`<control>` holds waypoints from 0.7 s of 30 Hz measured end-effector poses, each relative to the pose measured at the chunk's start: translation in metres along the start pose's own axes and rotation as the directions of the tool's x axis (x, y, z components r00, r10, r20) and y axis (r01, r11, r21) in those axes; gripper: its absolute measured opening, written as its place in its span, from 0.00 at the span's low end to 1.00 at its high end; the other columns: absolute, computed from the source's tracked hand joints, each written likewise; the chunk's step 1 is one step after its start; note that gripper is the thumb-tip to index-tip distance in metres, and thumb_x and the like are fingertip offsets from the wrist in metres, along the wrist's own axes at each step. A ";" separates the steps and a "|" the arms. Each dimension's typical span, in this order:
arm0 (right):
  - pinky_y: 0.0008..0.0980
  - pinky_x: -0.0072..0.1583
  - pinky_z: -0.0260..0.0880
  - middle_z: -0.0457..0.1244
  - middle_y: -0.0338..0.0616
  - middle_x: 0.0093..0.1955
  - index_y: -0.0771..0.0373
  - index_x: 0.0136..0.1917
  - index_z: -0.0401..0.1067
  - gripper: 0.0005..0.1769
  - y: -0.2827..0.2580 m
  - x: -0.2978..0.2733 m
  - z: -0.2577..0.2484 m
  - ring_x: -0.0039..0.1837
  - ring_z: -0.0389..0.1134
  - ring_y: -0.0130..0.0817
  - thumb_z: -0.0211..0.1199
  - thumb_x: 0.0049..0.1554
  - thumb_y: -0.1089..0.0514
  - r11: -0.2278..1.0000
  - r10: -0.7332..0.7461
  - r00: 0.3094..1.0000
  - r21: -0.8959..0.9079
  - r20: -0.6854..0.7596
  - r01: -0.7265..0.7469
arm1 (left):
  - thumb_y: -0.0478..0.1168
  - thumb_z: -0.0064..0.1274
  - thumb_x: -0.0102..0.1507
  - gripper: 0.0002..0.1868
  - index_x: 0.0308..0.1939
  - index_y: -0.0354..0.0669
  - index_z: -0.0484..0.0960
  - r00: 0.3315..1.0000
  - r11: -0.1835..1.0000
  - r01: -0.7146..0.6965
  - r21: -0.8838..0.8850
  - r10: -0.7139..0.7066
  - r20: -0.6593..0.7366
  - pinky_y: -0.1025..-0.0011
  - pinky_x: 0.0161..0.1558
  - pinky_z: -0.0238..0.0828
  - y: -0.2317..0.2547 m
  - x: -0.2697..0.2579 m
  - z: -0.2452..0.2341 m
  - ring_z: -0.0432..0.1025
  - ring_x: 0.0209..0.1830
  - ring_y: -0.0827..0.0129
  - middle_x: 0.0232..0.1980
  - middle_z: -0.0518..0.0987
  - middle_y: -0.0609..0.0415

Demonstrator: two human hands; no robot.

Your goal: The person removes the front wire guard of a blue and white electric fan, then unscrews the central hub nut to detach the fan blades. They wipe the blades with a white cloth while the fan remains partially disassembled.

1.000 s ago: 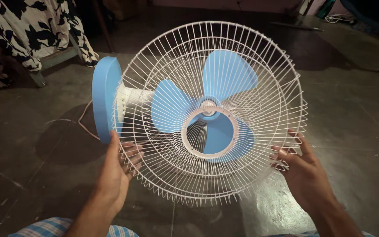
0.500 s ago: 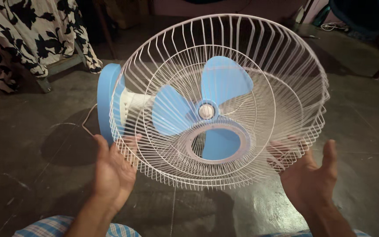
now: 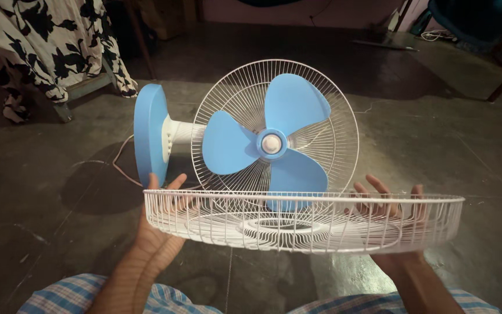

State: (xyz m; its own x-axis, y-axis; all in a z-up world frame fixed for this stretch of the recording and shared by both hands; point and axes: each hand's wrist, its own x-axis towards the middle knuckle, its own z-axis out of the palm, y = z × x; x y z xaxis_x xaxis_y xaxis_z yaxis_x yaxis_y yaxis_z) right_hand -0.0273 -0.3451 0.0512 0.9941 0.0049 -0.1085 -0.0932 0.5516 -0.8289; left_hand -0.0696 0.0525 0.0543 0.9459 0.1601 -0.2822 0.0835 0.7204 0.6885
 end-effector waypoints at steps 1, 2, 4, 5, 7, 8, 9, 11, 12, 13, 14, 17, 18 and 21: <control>0.62 0.74 0.53 0.52 0.52 0.81 0.53 0.81 0.50 0.59 -0.001 -0.002 0.002 0.79 0.53 0.51 0.39 0.49 0.15 1.000 0.022 1.000 -0.009 -0.006 -0.022 | 0.75 0.42 0.57 0.47 0.67 0.45 0.71 0.999 0.999 0.035 0.032 -0.034 -0.032 0.50 0.64 0.67 0.002 -0.002 0.001 0.72 0.58 0.55 0.61 0.75 0.43; 0.65 0.73 0.52 0.52 0.52 0.80 0.51 0.81 0.50 0.59 -0.002 -0.003 0.004 0.78 0.53 0.50 0.39 0.47 0.16 0.999 0.043 0.999 -0.020 -0.011 -0.043 | 0.76 0.43 0.57 0.49 0.67 0.42 0.71 0.996 0.996 0.072 0.061 -0.068 -0.063 0.48 0.63 0.68 0.005 -0.003 0.001 0.73 0.57 0.53 0.61 0.75 0.40; 0.68 0.72 0.53 0.52 0.51 0.79 0.49 0.80 0.49 0.59 -0.006 -0.006 0.009 0.78 0.54 0.49 0.40 0.44 0.17 0.997 0.074 0.997 -0.027 -0.028 -0.075 | 0.77 0.44 0.56 0.51 0.67 0.37 0.70 0.989 0.986 0.137 0.092 -0.130 -0.075 0.47 0.60 0.71 0.008 -0.004 0.001 0.74 0.55 0.48 0.60 0.76 0.33; 0.68 0.72 0.53 0.52 0.51 0.79 0.49 0.80 0.49 0.59 -0.009 -0.009 0.010 0.77 0.55 0.50 0.42 0.43 0.18 0.996 0.085 0.996 -0.023 -0.039 -0.086 | 0.77 0.45 0.55 0.53 0.66 0.35 0.69 0.986 0.982 0.165 0.096 -0.160 -0.056 0.47 0.59 0.72 0.009 -0.004 0.001 0.75 0.53 0.45 0.59 0.77 0.30; 0.67 0.72 0.55 0.53 0.52 0.78 0.49 0.80 0.50 0.59 -0.009 -0.015 0.012 0.76 0.56 0.51 0.44 0.43 0.19 0.995 0.092 0.995 -0.036 -0.041 -0.093 | 0.77 0.45 0.55 0.54 0.65 0.31 0.70 0.973 0.970 0.226 0.085 -0.229 0.027 0.47 0.56 0.73 0.009 -0.005 -0.003 0.76 0.51 0.42 0.57 0.79 0.26; 0.65 0.72 0.56 0.54 0.53 0.78 0.50 0.80 0.51 0.59 -0.010 -0.016 0.013 0.76 0.57 0.52 0.45 0.43 0.19 0.995 0.083 0.996 -0.053 -0.028 -0.084 | 0.77 0.44 0.55 0.54 0.63 0.28 0.71 0.961 0.964 0.255 0.072 -0.261 0.096 0.47 0.55 0.74 0.010 -0.005 -0.005 0.77 0.50 0.41 0.56 0.79 0.26; 0.63 0.72 0.57 0.54 0.54 0.78 0.51 0.80 0.52 0.58 -0.010 -0.017 0.014 0.75 0.58 0.53 0.46 0.44 0.20 0.995 0.074 0.997 -0.069 -0.015 -0.075 | 0.77 0.43 0.55 0.55 0.61 0.25 0.72 0.942 0.957 0.284 0.061 -0.291 0.165 0.47 0.54 0.75 0.010 -0.005 -0.007 0.78 0.48 0.40 0.54 0.80 0.25; 0.58 0.72 0.58 0.58 0.52 0.75 0.54 0.78 0.56 0.54 -0.011 -0.020 0.016 0.74 0.59 0.52 0.46 0.47 0.22 0.991 0.113 0.994 -0.075 0.002 -0.113 | 0.73 0.43 0.58 0.52 0.61 0.22 0.72 0.938 0.958 0.286 0.022 -0.285 0.198 0.48 0.57 0.74 0.012 -0.002 -0.010 0.77 0.51 0.38 0.56 0.78 0.22; 0.56 0.72 0.59 0.59 0.51 0.74 0.55 0.77 0.58 0.52 -0.011 -0.022 0.017 0.73 0.60 0.51 0.47 0.49 0.23 0.988 0.133 0.991 -0.079 0.009 -0.131 | 0.71 0.44 0.59 0.50 0.60 0.21 0.73 0.935 0.958 0.288 0.002 -0.282 0.214 0.48 0.58 0.74 0.012 -0.001 -0.011 0.76 0.53 0.37 0.57 0.78 0.21; 0.55 0.72 0.59 0.60 0.52 0.73 0.58 0.76 0.59 0.50 -0.011 -0.022 0.018 0.72 0.61 0.52 0.45 0.52 0.25 0.983 0.161 0.987 -0.091 -0.003 -0.161 | 0.69 0.43 0.59 0.48 0.60 0.21 0.73 0.945 0.962 0.271 0.006 -0.268 0.189 0.47 0.58 0.73 0.013 0.000 -0.012 0.76 0.53 0.36 0.57 0.78 0.20; 0.54 0.72 0.59 0.61 0.54 0.72 0.61 0.75 0.60 0.47 -0.012 -0.021 0.020 0.71 0.62 0.52 0.44 0.55 0.27 0.976 0.192 0.981 -0.102 -0.016 -0.192 | 0.67 0.43 0.58 0.47 0.59 0.22 0.72 0.953 0.967 0.256 0.012 -0.255 0.162 0.45 0.58 0.73 0.014 0.001 -0.013 0.75 0.54 0.34 0.57 0.77 0.19; 0.52 0.72 0.60 0.63 0.55 0.70 0.65 0.74 0.63 0.43 -0.018 -0.020 0.024 0.70 0.63 0.51 0.40 0.61 0.30 0.963 0.239 0.970 -0.120 -0.044 -0.242 | 0.64 0.44 0.60 0.44 0.58 0.21 0.71 0.973 0.985 0.172 -0.007 -0.169 0.154 0.40 0.60 0.72 0.015 0.000 -0.013 0.74 0.57 0.31 0.58 0.75 0.19; 0.51 0.72 0.60 0.63 0.56 0.70 0.65 0.74 0.63 0.43 -0.019 -0.020 0.025 0.70 0.63 0.51 0.39 0.62 0.31 0.960 0.247 0.968 -0.123 -0.052 -0.252 | 0.64 0.44 0.60 0.44 0.58 0.20 0.71 0.977 0.990 0.138 -0.019 -0.133 0.164 0.39 0.61 0.71 0.015 -0.001 -0.013 0.73 0.58 0.30 0.58 0.74 0.20; 0.48 0.73 0.60 0.62 0.57 0.72 0.67 0.75 0.61 0.45 -0.021 -0.014 0.027 0.72 0.63 0.50 0.37 0.63 0.30 0.964 0.249 0.968 -0.086 -0.036 -0.251 | 0.63 0.44 0.58 0.42 0.54 0.22 0.74 0.973 0.984 0.178 -0.026 -0.172 0.155 0.38 0.59 0.71 0.018 -0.003 -0.012 0.74 0.55 0.26 0.56 0.75 0.17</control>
State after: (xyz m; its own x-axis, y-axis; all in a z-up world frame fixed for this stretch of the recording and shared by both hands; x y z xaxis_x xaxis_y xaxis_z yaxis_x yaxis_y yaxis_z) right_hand -0.0382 -0.3338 0.0851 0.9368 0.1119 -0.3316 -0.3447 0.4588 -0.8190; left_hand -0.0751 0.0735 0.0597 0.9546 -0.0727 -0.2890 0.2420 0.7549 0.6096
